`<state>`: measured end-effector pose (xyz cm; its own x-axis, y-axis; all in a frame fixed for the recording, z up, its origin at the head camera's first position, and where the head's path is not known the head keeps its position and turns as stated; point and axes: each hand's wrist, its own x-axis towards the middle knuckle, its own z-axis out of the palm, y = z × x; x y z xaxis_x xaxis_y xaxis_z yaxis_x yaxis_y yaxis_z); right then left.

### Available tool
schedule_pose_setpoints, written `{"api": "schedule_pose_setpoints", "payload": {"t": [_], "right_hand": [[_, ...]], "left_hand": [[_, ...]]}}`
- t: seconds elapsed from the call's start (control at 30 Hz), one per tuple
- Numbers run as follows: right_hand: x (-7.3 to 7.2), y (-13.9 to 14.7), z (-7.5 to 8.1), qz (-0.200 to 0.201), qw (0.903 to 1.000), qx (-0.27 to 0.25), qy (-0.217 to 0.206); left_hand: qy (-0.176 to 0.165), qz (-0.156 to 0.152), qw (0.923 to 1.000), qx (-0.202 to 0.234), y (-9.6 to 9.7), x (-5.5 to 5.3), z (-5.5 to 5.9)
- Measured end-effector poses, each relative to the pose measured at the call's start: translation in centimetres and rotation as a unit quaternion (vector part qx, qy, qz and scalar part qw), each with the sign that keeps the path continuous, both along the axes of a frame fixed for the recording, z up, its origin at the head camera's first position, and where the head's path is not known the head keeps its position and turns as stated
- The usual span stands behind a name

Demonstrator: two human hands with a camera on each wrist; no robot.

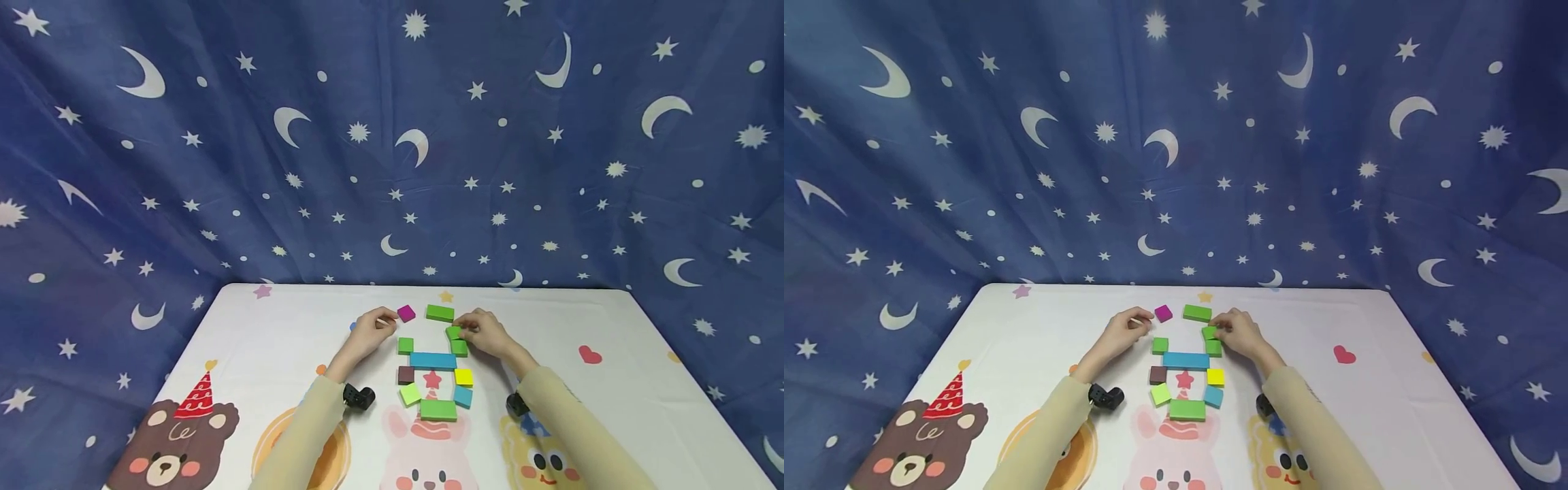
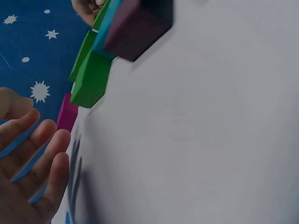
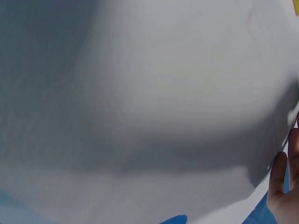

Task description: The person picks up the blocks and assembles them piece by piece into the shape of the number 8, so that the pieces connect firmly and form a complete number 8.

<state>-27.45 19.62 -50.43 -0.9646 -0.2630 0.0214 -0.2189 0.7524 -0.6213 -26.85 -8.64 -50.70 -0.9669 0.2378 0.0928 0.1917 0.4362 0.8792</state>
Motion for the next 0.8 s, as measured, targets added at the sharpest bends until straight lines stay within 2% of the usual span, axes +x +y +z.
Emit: {"api": "schedule_pose_setpoints", "payload": {"t": [0.13,0.27,0.43,0.8], "right_hand": [[0.0,-0.1,0.0,-0.007,1.0,0.007,0.003],[-0.3,-0.3,-0.2,-0.024,0.9994,0.014,-0.02],[-0.2,-0.4,-0.2,-0.031,0.999,0.018,-0.026],[-0.2,-0.3,-0.3,-0.041,0.9987,0.019,-0.023]], "left_hand": [[0.007,0.005,0.9999,-0.015,-0.1,-1.0,0.3],[0.013,0.011,0.9996,-0.022,0.0,-2.0,0.5],[0.011,0.008,0.9997,-0.021,0.1,-3.1,0.4],[0.007,-0.05,0.9974,-0.052,0.7,-5.1,-0.1]]}}
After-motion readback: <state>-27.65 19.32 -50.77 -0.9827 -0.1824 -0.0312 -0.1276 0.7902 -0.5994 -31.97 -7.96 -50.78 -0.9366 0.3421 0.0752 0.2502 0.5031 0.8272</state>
